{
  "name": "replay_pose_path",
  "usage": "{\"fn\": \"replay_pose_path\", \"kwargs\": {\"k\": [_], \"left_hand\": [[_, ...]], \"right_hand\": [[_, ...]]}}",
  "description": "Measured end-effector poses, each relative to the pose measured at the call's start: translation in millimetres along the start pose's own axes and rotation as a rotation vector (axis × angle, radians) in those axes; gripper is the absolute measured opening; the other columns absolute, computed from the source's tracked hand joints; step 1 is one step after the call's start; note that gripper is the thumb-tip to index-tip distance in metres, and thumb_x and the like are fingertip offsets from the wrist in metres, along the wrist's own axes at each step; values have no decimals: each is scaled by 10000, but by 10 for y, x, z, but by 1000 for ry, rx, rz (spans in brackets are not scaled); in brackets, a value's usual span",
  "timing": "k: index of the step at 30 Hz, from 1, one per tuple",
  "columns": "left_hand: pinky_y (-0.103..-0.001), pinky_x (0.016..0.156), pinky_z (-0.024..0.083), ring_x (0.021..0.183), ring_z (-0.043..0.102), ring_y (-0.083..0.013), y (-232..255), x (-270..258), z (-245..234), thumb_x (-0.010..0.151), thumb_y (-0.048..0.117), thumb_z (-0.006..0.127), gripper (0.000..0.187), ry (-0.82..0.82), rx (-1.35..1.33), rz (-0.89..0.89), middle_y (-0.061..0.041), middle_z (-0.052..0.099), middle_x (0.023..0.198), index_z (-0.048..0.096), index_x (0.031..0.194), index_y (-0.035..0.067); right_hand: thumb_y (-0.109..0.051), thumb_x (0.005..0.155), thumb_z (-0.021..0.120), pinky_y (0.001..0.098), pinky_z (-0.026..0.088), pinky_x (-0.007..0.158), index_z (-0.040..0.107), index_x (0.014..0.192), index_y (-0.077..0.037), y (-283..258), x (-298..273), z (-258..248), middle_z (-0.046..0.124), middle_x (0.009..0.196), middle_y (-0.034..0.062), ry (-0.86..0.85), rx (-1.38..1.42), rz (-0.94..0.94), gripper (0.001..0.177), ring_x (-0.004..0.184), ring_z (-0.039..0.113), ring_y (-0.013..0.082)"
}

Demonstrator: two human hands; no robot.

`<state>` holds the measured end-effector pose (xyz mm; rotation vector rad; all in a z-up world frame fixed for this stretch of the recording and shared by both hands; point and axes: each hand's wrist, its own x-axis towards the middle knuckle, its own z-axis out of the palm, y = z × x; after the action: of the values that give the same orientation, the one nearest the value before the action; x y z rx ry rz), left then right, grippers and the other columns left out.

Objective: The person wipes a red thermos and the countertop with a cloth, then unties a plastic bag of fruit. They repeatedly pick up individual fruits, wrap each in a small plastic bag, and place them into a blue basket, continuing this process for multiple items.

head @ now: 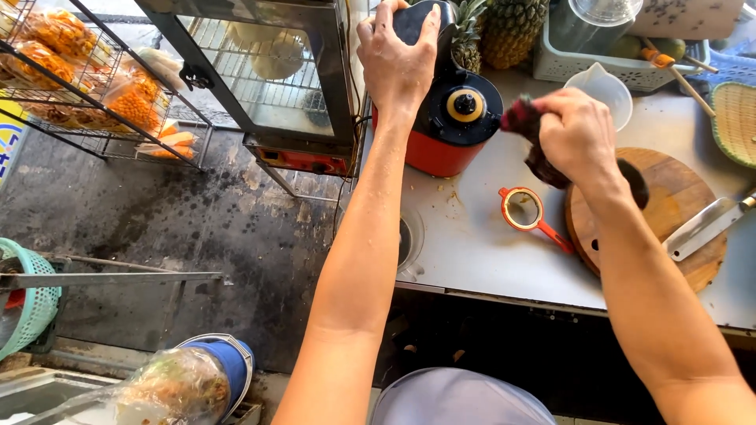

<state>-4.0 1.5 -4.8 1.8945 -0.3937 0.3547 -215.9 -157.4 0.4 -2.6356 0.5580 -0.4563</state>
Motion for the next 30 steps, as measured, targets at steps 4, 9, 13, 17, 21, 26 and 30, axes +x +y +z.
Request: {"fn": "replay_pose_path", "kwargs": {"k": [4, 9, 13, 17, 21, 26, 30], "left_hand": [[-440, 822, 632, 1157, 629, -318, -18, 0, -6, 892, 535, 685, 445, -14, 0, 9, -88, 550, 1227, 594, 1218, 247], [-446, 856, 610, 1142, 634, -306, 63, -22, -75, 898, 514, 684, 410, -24, 5, -26, -74, 564, 1255, 612, 1198, 243], [-450, 870, 605, 1164, 624, -304, 72, -30, -41, 904, 527, 682, 408, 3, 12, 4, -54, 577, 1266, 618, 1193, 245], [-442, 828, 608, 1161, 614, -303, 51, -23, -56, 888, 529, 672, 424, -19, 0, -26, -67, 553, 1254, 612, 1201, 250], [-442, 860, 606, 1141, 624, -297, 71, -20, -24, 896, 539, 679, 414, -11, 30, -42, -61, 566, 1240, 621, 1189, 253], [-440, 861, 613, 1142, 631, -296, 51, -37, -42, 909, 530, 671, 408, -4, -10, 6, -65, 562, 1261, 610, 1195, 245], [-451, 851, 607, 1149, 623, -319, 43, -27, -18, 883, 524, 691, 440, 9, -16, -23, -81, 557, 1263, 610, 1208, 240]], "right_hand": [[-73, 918, 546, 476, 496, 988, 759, 1189, -49, -336, 145, 331, 662, 1289, 195, 182, 68, -122, 346, 1125, 633, 398], [-72, 856, 594, 478, 539, 888, 765, 1041, -51, -913, -470, 483, 669, 1199, 185, 77, -132, -129, 252, 1087, 635, 375], [-79, 851, 577, 475, 530, 933, 797, 989, -98, -740, -477, 290, 716, 1148, 138, 14, -3, -136, 260, 1057, 653, 348], [-69, 903, 554, 462, 523, 987, 781, 1112, -80, -630, -182, 368, 702, 1203, 156, 240, 100, -135, 308, 1116, 650, 351], [-64, 853, 581, 479, 519, 876, 771, 1028, -35, -1052, -357, 521, 700, 1198, 186, 242, -55, -193, 260, 1049, 639, 382], [-69, 885, 581, 454, 531, 920, 787, 1037, -77, -829, -386, 445, 714, 1192, 101, 69, 78, -74, 256, 1066, 661, 328], [-63, 922, 586, 426, 542, 984, 770, 1176, -55, -809, -28, 368, 676, 1310, 80, 281, 69, -173, 314, 1138, 638, 314]]}}
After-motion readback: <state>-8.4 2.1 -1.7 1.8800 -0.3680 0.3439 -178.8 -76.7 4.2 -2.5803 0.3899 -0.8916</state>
